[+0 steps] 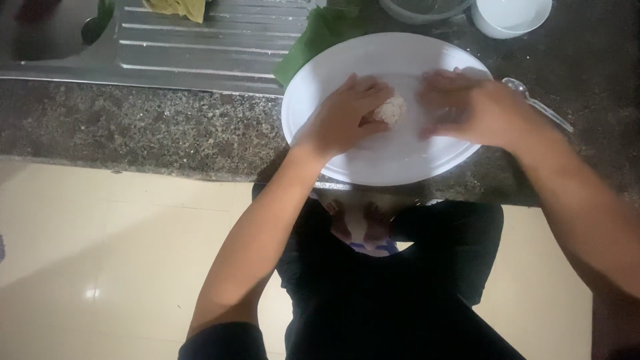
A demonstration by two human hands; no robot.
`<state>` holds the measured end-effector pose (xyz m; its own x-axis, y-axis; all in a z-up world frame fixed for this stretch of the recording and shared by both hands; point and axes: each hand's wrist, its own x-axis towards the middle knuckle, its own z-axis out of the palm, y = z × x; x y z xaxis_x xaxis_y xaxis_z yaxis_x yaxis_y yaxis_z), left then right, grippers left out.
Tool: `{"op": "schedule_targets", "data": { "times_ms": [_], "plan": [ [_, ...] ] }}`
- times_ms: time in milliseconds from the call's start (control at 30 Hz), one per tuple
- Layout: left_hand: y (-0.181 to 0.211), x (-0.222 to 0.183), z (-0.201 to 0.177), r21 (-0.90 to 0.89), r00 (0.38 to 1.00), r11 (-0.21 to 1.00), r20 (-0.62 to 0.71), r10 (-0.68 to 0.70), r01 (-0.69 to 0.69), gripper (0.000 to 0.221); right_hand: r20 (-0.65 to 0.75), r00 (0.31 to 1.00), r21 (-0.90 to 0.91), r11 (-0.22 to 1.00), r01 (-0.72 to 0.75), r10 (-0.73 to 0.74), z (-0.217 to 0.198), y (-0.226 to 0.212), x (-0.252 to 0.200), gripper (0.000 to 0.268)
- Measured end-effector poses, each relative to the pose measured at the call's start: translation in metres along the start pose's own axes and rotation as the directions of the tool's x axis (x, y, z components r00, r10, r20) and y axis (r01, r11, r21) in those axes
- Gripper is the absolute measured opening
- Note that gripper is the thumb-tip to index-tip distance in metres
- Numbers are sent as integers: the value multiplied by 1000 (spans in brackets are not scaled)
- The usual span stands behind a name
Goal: Shaping a portion of rice into a ball using hands on a plate
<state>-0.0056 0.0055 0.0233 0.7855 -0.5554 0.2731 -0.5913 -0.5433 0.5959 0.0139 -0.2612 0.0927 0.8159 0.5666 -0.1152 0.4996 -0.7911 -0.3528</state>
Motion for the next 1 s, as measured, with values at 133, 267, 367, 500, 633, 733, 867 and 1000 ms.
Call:
{"op": "schedule_targets", "data": {
  "times_ms": [133, 267, 367, 500, 633, 733, 867, 1000],
  "plan": [
    [-15, 4, 14, 71, 998, 997, 39, 39, -42, 62, -182, 838, -201, 854, 480, -514, 22, 22, 10, 47],
    [0, 1, 1, -3, 1000, 1000, 8, 30, -30, 50, -179, 726, -281, 742, 609, -664, 21, 28, 10, 7],
    [-9, -3, 10, 72, 998, 995, -13, 68, -67, 55, -175, 678, -268, 697, 665, -714, 5, 4, 12, 6],
    [-19, -4, 21, 177, 998, 983, 64, 29, -40, 71, 24, 983, -241, 953, 184, -183, 36, 14, 10, 82],
    [-1, -9, 3, 184, 994, 982, 81, -68, 53, 62, -110, 695, -697, 554, 456, -711, 41, 33, 12, 18],
    [10, -12, -11, 86, 999, 995, 20, -47, 45, 58, -299, 630, -330, 697, 636, -716, 13, 17, 5, 11],
    [16, -33, -15, 92, 958, 960, 86, -273, 265, 56, -80, 987, -140, 982, 129, -141, -13, 0, -19, 40],
    [49, -57, -13, 397, 967, 882, -110, -229, 254, 41, 30, 1000, -367, 930, 19, -9, -22, -53, -44, 46]
  ]
}}
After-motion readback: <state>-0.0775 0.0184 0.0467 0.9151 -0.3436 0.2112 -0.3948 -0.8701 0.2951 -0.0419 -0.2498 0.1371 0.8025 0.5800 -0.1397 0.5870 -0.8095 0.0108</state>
